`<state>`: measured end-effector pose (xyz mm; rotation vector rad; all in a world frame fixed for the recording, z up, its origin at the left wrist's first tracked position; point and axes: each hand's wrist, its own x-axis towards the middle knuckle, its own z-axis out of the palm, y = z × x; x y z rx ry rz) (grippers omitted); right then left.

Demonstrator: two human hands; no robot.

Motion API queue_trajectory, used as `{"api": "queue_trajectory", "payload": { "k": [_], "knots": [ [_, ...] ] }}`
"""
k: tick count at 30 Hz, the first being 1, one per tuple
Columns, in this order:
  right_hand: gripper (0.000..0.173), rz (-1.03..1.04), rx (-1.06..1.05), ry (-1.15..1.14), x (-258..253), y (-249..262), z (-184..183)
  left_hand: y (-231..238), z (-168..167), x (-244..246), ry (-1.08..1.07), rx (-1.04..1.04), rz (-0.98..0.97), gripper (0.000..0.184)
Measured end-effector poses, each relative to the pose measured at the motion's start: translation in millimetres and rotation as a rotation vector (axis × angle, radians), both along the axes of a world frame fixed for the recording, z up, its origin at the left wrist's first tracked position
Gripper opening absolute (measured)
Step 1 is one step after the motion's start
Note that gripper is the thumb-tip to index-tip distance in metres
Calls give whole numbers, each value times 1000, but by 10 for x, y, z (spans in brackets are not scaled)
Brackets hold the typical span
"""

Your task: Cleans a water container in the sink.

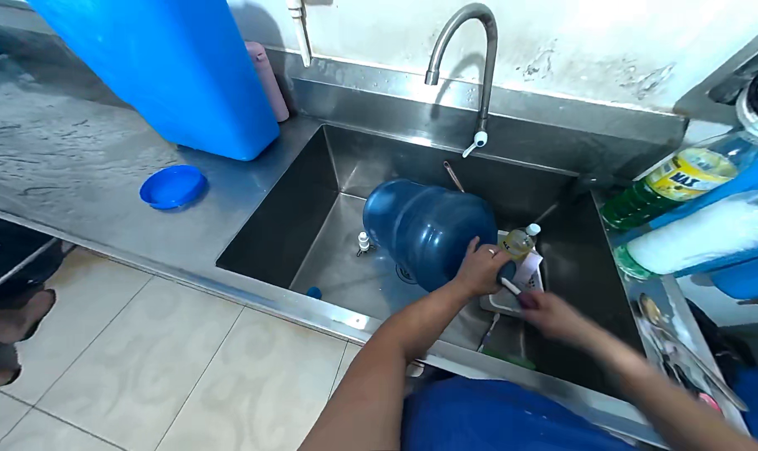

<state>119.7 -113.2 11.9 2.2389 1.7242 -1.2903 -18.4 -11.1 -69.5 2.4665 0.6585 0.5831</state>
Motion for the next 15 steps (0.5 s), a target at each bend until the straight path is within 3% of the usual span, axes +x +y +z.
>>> {"api": "queue_trajectory", "payload": {
  "k": [2,4,7,9,12,15],
  "knots": [
    [29,-93,-99,38,-217,-137,-320,1,-79,-8,281,15,-167,63],
    [30,61,-182,-17,-87,-47,-378,-48,-73,-14,473,-32,-250,66],
    [23,-12,-53,125,88,26,-135,-50,8,-90,63,-6,-34,64],
    [31,-168,-70,163,-135,-67,-253,1,-62,-51,92,43,-76,62],
    [38,43,-182,-164,-94,57,-439,31,-89,111,402,-36,-216,66],
    [53,143,-205,-529,-182,293,-25,4,-74,157,255,-40,-135,60]
  ]
}}
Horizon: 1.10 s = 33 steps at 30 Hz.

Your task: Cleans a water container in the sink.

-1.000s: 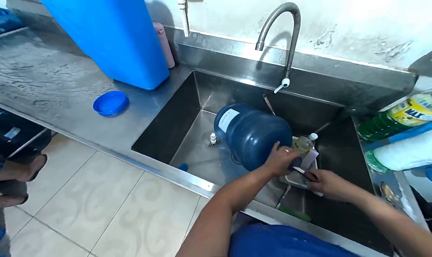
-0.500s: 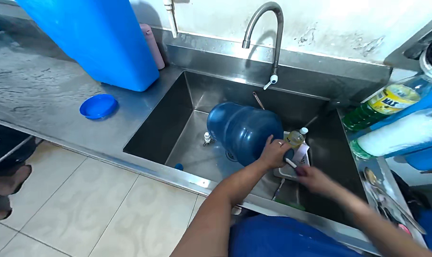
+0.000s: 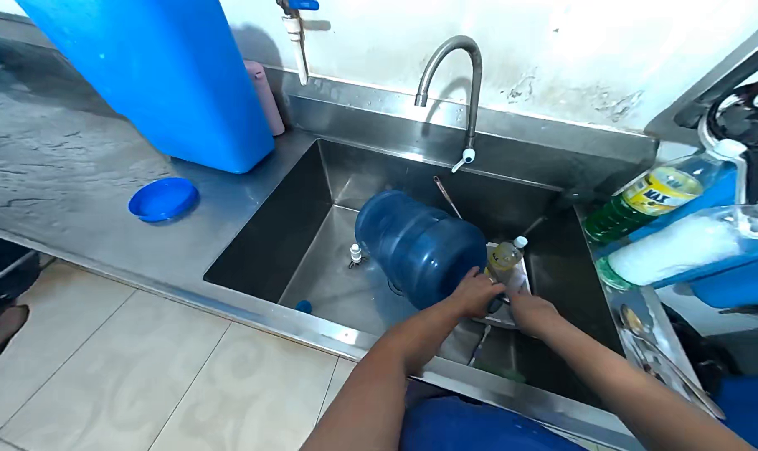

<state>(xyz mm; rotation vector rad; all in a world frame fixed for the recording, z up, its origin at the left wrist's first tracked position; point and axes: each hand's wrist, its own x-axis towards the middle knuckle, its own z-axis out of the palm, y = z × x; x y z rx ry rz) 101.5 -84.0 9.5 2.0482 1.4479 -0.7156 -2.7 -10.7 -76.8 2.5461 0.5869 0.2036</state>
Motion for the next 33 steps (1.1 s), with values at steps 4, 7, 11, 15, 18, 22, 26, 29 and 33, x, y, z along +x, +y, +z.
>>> {"api": "queue_trajectory", "payload": {
  "k": [4,7,11,15,18,22,26,29,33],
  "knots": [
    [36,-133,166,304,133,-215,-6,-19,-127,-107,-358,163,126,57],
    [10,-653,11,984,383,-643,-103,71,83,-81,-55,92,-47,57],
    [7,-420,-182,667,677,-890,236,207,601,-95,603,-31,-380,61],
    [8,-578,-75,1019,759,-1172,492,-20,89,-421,-241,27,-49,62],
    [6,-461,-41,879,488,-1251,325,41,178,-282,-75,56,-115,60],
    [15,-166,-109,523,861,-1182,649,97,399,-167,346,-44,-322,69],
    [7,-429,8,819,637,-1312,396,67,120,-83,-154,71,-16,63],
    [23,-147,-33,543,909,-1260,280,99,305,-100,285,1,-258,67],
    [4,-298,-17,756,820,-1148,389,24,143,-171,-17,-3,-46,66]
  ]
}}
